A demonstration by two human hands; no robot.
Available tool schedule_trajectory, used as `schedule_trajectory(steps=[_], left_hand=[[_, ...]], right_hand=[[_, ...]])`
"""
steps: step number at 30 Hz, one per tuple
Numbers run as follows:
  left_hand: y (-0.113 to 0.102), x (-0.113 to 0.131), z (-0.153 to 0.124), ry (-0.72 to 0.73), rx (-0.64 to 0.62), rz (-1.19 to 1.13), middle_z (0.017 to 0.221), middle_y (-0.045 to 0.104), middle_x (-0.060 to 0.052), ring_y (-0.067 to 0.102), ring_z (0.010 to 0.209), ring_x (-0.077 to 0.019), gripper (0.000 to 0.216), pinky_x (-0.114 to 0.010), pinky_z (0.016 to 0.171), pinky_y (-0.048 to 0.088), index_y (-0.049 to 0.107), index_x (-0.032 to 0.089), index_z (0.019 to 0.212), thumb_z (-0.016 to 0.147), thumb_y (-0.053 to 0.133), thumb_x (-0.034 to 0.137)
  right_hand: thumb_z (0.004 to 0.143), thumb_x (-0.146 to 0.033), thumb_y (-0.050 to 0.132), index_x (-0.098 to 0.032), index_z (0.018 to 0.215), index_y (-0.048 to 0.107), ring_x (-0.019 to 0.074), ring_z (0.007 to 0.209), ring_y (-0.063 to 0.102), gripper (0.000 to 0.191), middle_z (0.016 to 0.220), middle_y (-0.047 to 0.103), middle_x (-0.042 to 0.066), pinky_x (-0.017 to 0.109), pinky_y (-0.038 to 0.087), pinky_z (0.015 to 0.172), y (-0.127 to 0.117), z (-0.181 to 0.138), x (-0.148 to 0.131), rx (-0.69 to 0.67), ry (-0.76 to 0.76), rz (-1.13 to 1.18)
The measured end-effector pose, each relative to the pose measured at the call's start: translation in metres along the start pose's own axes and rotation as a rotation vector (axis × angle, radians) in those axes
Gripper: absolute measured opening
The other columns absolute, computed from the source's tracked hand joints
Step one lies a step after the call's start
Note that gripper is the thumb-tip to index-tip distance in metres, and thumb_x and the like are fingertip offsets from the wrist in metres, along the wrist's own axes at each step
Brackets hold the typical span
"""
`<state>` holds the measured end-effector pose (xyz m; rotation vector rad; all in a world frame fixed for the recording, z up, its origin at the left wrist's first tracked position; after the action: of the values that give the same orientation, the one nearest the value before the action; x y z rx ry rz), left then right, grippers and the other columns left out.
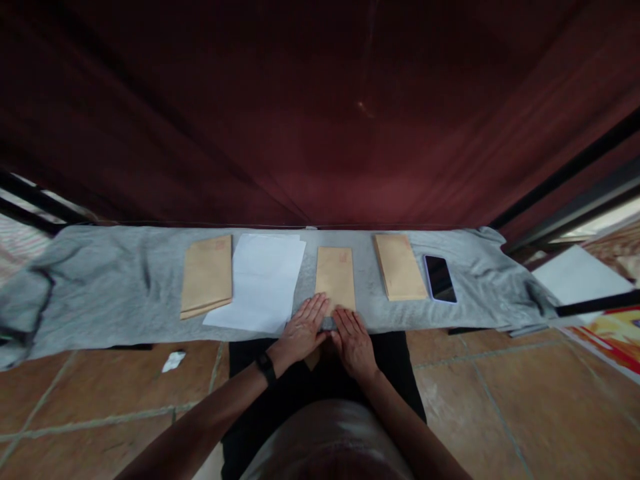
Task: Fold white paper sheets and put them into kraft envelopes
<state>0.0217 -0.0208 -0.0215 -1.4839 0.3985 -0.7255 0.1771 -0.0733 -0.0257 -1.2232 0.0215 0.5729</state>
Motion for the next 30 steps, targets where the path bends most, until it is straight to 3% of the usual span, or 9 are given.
schedule_trajectory(steps=[4, 8, 15, 21, 30], left_hand=[[-0.005, 0.001, -0.002, 0.028, 0.0, -0.023, 0.17, 0.011, -0.01, 0.013, 0.156, -0.0287, 0.076, -0.047, 0.126, 0.022, 0.022, 0.027, 0.16, 0.096, 0.058, 0.047], [-0.008, 0.001, -0.004, 0.048, 0.017, -0.038, 0.171, 0.003, -0.008, 0.013, 0.156, -0.0317, 0.075, -0.049, 0.125, 0.023, 0.027, 0.034, 0.158, 0.094, 0.063, 0.049], [-0.007, 0.0, -0.004, 0.059, 0.035, -0.037, 0.171, 0.002, -0.009, 0.015, 0.155, -0.0321, 0.079, -0.049, 0.125, 0.022, 0.029, 0.032, 0.157, 0.09, 0.069, 0.044], [-0.003, 0.0, -0.005, 0.051, 0.017, -0.034, 0.17, 0.006, -0.014, 0.013, 0.156, -0.0311, 0.078, -0.047, 0.126, 0.02, 0.033, 0.021, 0.155, 0.088, 0.07, 0.029], [-0.003, 0.0, -0.005, 0.056, 0.017, -0.002, 0.17, 0.007, -0.015, 0.013, 0.156, -0.0307, 0.078, -0.047, 0.126, 0.021, 0.032, 0.021, 0.155, 0.088, 0.069, 0.032]], right_hand=[[0.106, -0.029, 0.038, -0.017, 0.156, 0.037, 0.0247, 0.144, 0.044, 0.051, 0.152, 0.051, 0.012, 0.049, 0.033, 0.122, -0.004, -0.005, 0.01, -0.014, 0.031, -0.016], [0.107, -0.029, 0.036, -0.018, 0.157, 0.036, 0.0247, 0.146, 0.042, 0.051, 0.155, 0.047, 0.011, 0.049, 0.032, 0.122, -0.011, -0.013, 0.02, -0.02, 0.038, -0.04], [0.107, -0.031, 0.036, -0.013, 0.155, 0.038, 0.0273, 0.146, 0.041, 0.051, 0.155, 0.047, 0.015, 0.052, 0.033, 0.121, -0.018, -0.008, 0.021, -0.029, 0.041, -0.025], [0.107, -0.032, 0.034, -0.012, 0.157, 0.032, 0.0271, 0.148, 0.037, 0.054, 0.157, 0.044, 0.017, 0.051, 0.036, 0.12, 0.003, 0.009, -0.007, -0.046, -0.052, 0.031], [0.106, -0.039, 0.038, -0.009, 0.16, 0.023, 0.0286, 0.151, 0.032, 0.064, 0.161, 0.035, 0.018, 0.048, 0.03, 0.123, 0.013, 0.003, -0.005, -0.076, -0.04, -0.069]])
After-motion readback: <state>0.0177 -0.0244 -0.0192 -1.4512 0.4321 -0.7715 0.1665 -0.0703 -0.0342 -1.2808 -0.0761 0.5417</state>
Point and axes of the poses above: each hand's wrist, its own z-axis towards the middle knuckle, its own y-axis out of the palm, x = y × z, the point moved 4 cm from there along z, towards the middle knuckle
